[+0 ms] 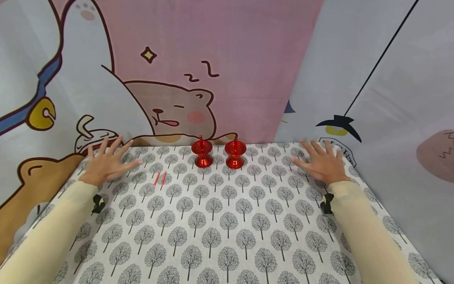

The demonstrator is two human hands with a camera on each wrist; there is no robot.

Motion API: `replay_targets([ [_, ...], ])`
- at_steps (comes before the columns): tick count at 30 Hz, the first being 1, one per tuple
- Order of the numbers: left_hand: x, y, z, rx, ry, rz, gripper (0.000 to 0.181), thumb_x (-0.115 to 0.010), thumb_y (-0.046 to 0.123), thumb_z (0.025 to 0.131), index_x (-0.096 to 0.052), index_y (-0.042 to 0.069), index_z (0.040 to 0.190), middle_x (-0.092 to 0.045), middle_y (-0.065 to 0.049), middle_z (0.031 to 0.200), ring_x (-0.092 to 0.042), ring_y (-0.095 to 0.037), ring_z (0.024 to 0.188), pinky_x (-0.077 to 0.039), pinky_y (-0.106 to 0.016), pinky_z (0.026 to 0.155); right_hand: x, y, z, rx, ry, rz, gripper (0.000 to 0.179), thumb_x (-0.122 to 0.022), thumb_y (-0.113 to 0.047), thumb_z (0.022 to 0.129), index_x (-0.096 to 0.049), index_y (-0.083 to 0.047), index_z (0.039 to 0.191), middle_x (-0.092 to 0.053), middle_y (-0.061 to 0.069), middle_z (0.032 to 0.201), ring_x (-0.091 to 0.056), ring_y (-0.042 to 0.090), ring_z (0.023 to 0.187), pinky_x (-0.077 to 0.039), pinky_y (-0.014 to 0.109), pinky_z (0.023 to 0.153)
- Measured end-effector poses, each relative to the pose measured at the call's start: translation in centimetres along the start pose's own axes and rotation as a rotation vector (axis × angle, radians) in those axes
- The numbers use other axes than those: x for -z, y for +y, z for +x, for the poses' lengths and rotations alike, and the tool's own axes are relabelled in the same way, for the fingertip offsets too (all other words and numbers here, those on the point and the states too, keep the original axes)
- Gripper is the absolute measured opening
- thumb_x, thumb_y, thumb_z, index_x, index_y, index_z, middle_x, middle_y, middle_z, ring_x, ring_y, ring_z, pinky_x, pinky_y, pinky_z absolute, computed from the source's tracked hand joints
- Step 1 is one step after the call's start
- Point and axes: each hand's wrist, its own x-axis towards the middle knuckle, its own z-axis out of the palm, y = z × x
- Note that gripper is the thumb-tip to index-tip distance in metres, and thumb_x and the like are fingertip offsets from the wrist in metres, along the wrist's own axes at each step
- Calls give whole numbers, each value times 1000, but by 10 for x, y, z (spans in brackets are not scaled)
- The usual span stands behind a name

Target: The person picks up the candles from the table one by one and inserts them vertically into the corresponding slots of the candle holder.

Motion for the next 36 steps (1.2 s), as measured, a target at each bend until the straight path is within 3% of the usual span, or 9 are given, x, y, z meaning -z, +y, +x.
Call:
replay_targets([
  [13,8,15,-1,-22,7,-9,106,-44,90,97,-22,24,177,-5,-17,184,6,-57,163,22,-82,116,1,-11,1,16,-18,-7,100,-43,-82,104,-11,-24,179,-19,28,178,0,66,159,3,91,115],
  [22,6,26,1,-55,22,7,104,-42,91,97,-19,29,178,-5,-15,184,5,-56,164,24,-79,116,-2,-23,1,64,1,10,98,-49,-79,103,-17,-25,178,-23,26,178,0,63,160,9,88,117],
  [28,9,37,0,-76,22,4,103,-41,90,98,-21,26,178,-5,-16,184,6,-55,164,27,-76,115,-2,-28,2,85,5,-5,99,-52,-79,102,-21,-23,178,-23,26,178,-4,64,160,6,89,116],
  [36,13,55,1,-105,27,-3,103,-42,89,98,-23,25,177,-6,-15,184,6,-52,165,27,-74,116,-4,-37,3,91,-26,-19,100,-48,-82,102,-15,-26,179,-18,22,180,0,63,161,3,90,116],
])
